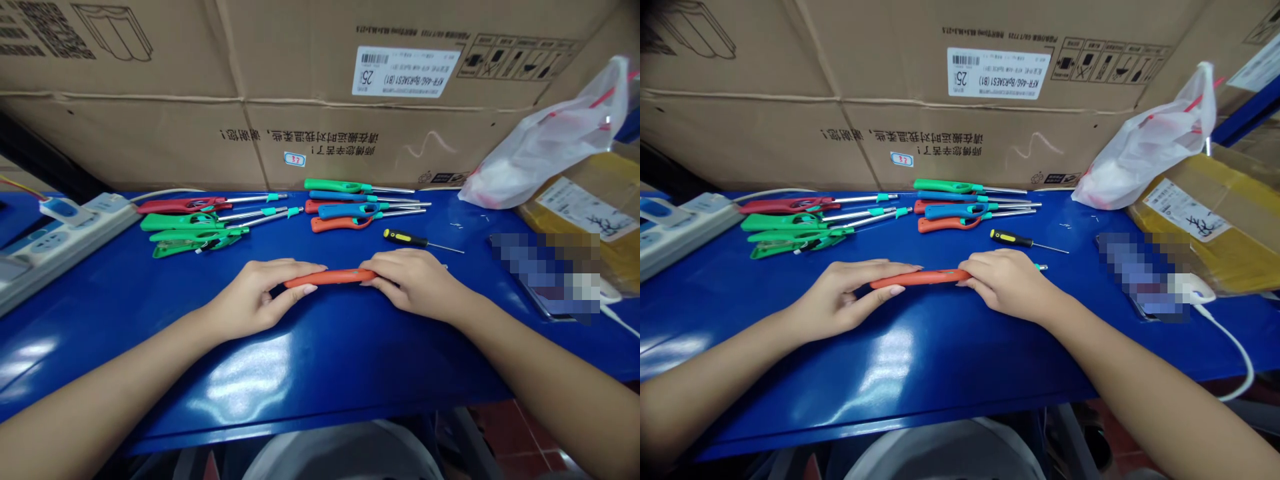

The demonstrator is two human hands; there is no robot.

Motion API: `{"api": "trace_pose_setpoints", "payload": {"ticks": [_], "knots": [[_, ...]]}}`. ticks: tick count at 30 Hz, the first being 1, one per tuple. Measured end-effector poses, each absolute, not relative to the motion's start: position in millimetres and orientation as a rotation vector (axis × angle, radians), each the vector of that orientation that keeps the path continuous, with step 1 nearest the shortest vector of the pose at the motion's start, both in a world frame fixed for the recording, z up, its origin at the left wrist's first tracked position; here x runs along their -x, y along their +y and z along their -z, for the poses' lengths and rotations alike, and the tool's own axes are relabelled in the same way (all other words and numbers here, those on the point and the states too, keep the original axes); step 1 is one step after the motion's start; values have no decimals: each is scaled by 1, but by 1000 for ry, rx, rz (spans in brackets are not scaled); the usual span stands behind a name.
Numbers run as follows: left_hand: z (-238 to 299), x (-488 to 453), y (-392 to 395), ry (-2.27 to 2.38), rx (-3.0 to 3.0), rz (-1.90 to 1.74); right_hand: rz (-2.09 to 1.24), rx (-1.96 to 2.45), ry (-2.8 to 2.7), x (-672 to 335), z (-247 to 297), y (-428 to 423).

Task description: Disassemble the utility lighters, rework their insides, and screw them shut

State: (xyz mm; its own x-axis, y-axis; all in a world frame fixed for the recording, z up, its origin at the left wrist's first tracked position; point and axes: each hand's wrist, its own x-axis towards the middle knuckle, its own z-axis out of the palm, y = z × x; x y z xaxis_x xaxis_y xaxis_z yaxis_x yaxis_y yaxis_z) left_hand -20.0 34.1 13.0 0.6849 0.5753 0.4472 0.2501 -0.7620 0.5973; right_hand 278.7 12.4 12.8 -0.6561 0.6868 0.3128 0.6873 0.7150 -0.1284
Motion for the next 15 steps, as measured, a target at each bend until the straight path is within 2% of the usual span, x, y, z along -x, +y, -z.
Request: {"api": "trace_pose_setpoints", "payload": {"ticks": [8,15], "knots": [[-11,15,31,719,-2316,-881,68,1028,-2496,-275,-13,9],[-7,8,25,810,-2196,-942,-105,872,-2480,-265,-12,7]]}}
